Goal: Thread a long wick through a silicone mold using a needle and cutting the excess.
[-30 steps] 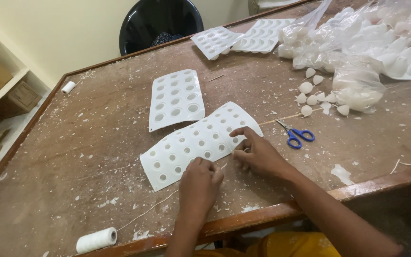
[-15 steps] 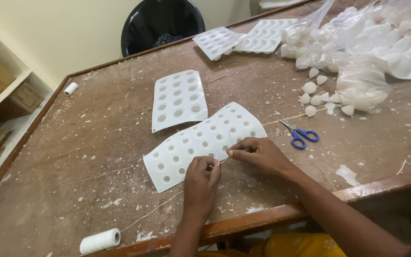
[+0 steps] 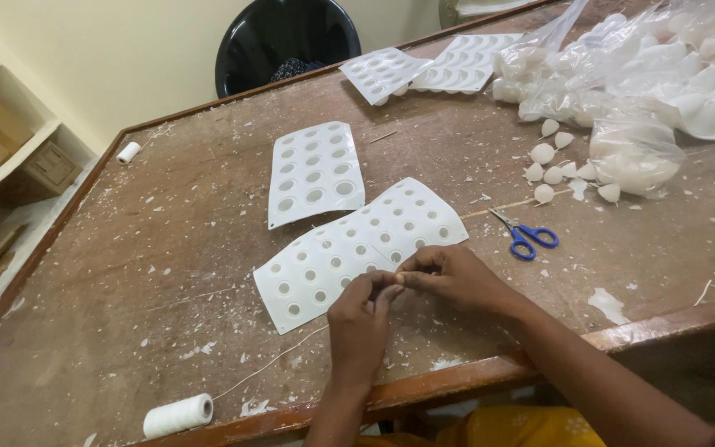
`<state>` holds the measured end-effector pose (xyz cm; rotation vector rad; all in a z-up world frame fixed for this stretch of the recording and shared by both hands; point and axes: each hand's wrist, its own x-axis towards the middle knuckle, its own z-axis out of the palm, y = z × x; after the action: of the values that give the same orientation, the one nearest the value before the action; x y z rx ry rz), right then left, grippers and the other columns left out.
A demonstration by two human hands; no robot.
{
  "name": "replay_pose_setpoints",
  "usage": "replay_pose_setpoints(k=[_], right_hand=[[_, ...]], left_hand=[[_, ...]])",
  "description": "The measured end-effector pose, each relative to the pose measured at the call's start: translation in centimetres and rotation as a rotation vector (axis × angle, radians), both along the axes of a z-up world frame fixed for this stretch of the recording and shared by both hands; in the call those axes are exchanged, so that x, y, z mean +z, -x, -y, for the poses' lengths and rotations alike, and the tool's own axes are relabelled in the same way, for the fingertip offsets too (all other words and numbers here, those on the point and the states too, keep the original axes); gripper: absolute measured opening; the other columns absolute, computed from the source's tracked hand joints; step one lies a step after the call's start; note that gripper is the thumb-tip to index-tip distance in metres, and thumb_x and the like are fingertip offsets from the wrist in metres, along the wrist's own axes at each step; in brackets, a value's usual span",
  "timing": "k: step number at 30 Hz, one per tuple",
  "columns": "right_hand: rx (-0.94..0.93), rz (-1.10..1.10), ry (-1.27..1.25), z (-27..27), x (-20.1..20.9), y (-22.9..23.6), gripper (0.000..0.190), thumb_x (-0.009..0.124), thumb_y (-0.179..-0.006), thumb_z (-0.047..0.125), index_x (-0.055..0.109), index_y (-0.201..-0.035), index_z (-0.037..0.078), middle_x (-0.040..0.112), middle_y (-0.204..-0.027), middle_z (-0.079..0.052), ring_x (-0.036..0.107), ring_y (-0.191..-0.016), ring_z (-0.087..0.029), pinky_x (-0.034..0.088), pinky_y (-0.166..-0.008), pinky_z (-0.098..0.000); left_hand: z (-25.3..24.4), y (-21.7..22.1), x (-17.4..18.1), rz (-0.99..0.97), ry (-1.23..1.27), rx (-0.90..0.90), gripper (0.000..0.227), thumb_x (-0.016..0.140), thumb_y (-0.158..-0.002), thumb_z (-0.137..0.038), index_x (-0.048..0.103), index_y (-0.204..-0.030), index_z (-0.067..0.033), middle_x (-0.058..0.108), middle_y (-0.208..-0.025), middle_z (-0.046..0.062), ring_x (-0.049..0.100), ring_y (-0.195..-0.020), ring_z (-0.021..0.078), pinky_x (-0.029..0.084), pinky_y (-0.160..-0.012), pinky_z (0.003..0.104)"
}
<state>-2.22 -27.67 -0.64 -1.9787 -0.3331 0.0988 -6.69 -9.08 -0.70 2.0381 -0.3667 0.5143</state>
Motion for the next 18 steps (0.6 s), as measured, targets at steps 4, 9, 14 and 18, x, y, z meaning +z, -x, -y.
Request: replay_pose_setpoints(k=[4,9,14,18], right_hand=[[-0.004,0.004,-0.116,0.3,0.2,0.0,0.028,0.073,-0.090,0.027,0.079,-0.108,0.006,0.078,-0.090,-0.005,0.069,-0.080,-0.013,0.056,-0.075,-0.0299],[-0.074,-0.113,-0.335,0.5,1.2,0.1,0.034,0.075,-0.090,0.016,0.067,-0.122,0.009,0.078,-0.093,-0.009,0.070,-0.084,-0.016,0.056,-0.080,-0.0325],[-0.074,-0.250,-0.532,0.6,1.0,0.1,0.024,0.072,-0.087,0.014,0.072,-0.108,0.003,0.078,-0.097,-0.010,0.073,-0.089,-0.016,0.058,-0.084,-0.0330],[-0.086,-0.297,-0.722,1.1,-0.4,-0.7,0.025,0.074,-0.088,0.014,0.072,-0.107,-0.002,0.074,-0.100,-0.011,0.070,-0.092,-0.018,0.057,-0.088,-0.0349]], left_hand=[[-0.1,0.1,-0.2,0.129,0.018,0.087,0.012,0.078,-0.086,-0.010,0.079,-0.097,-0.0048,0.078,-0.086,0.007,0.075,-0.073,0.0140,0.059,-0.062,0.028],[-0.2,0.1,-0.1,-0.018,0.127,0.106,0.013,0.075,-0.088,-0.010,0.080,-0.100,-0.0074,0.080,-0.084,0.006,0.077,-0.073,0.0114,0.060,-0.061,0.027],[0.1,-0.1,-0.1,-0.158,0.198,0.102,0.012,0.074,-0.090,-0.011,0.079,-0.100,-0.0065,0.081,-0.088,0.004,0.079,-0.079,0.0087,0.065,-0.066,0.024],[1.4,-0.7,0.8,-0.455,0.619,0.055,0.024,0.072,-0.089,-0.006,0.076,-0.111,0.0013,0.081,-0.091,0.009,0.077,-0.082,0.0133,0.063,-0.077,0.025]])
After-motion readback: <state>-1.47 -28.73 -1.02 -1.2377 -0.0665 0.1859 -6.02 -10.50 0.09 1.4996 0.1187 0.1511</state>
